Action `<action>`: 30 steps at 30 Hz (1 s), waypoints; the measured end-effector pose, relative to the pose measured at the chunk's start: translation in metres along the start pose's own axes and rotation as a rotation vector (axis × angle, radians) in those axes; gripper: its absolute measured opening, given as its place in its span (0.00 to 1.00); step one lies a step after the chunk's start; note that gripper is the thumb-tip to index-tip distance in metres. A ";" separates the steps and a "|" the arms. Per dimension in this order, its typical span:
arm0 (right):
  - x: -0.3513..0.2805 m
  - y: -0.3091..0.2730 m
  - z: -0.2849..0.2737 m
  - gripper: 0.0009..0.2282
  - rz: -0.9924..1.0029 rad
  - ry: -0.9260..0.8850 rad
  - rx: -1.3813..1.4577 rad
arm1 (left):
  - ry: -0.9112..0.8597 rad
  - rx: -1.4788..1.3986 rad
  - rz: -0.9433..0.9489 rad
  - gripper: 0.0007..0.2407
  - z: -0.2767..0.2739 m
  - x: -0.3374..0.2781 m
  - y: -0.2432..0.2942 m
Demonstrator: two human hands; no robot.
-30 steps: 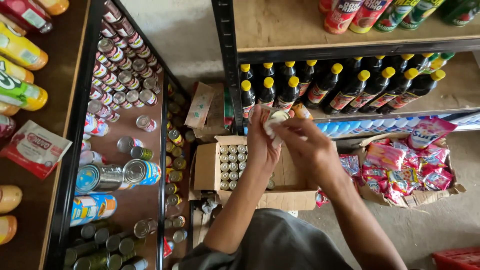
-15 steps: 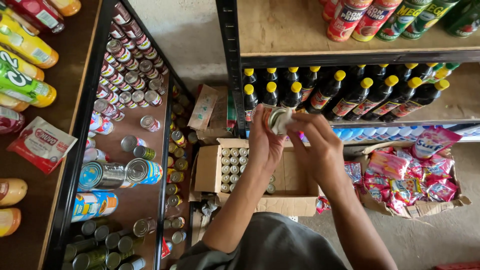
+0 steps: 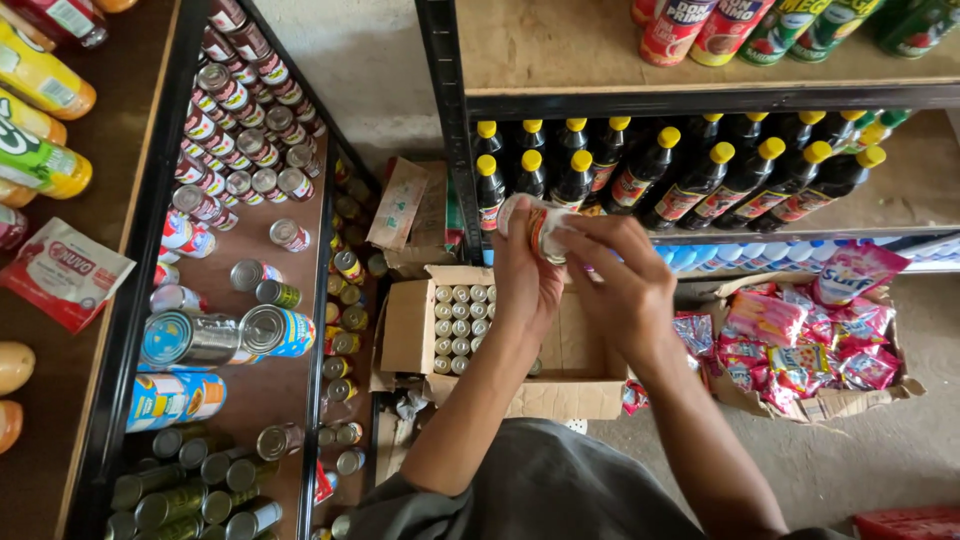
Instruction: Cleaning canned food with a cloth and organizing them on store shelves.
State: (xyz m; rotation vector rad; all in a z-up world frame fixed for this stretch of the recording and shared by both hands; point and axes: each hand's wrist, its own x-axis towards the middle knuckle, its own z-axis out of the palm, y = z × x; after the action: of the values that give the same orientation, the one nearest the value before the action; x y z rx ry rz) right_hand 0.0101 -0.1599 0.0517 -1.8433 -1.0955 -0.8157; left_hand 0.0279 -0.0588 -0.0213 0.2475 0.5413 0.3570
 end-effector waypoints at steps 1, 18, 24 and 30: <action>-0.002 -0.004 0.004 0.07 0.024 0.027 0.015 | 0.003 0.033 0.013 0.21 0.007 -0.009 0.002; 0.008 -0.004 0.012 0.08 -0.031 0.052 0.086 | -0.095 -0.046 -0.019 0.20 0.002 -0.003 0.025; 0.008 0.001 0.011 0.06 -0.052 0.004 0.105 | -0.087 -0.055 0.011 0.19 0.003 0.000 0.019; 0.017 -0.009 0.003 0.07 -0.085 0.014 0.139 | -0.100 0.035 -0.004 0.19 0.006 0.006 0.011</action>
State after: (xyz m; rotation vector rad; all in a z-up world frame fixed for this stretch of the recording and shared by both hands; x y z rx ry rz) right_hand 0.0092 -0.1483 0.0675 -1.6835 -1.1979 -0.7792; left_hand 0.0328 -0.0476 -0.0152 0.2970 0.4499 0.3301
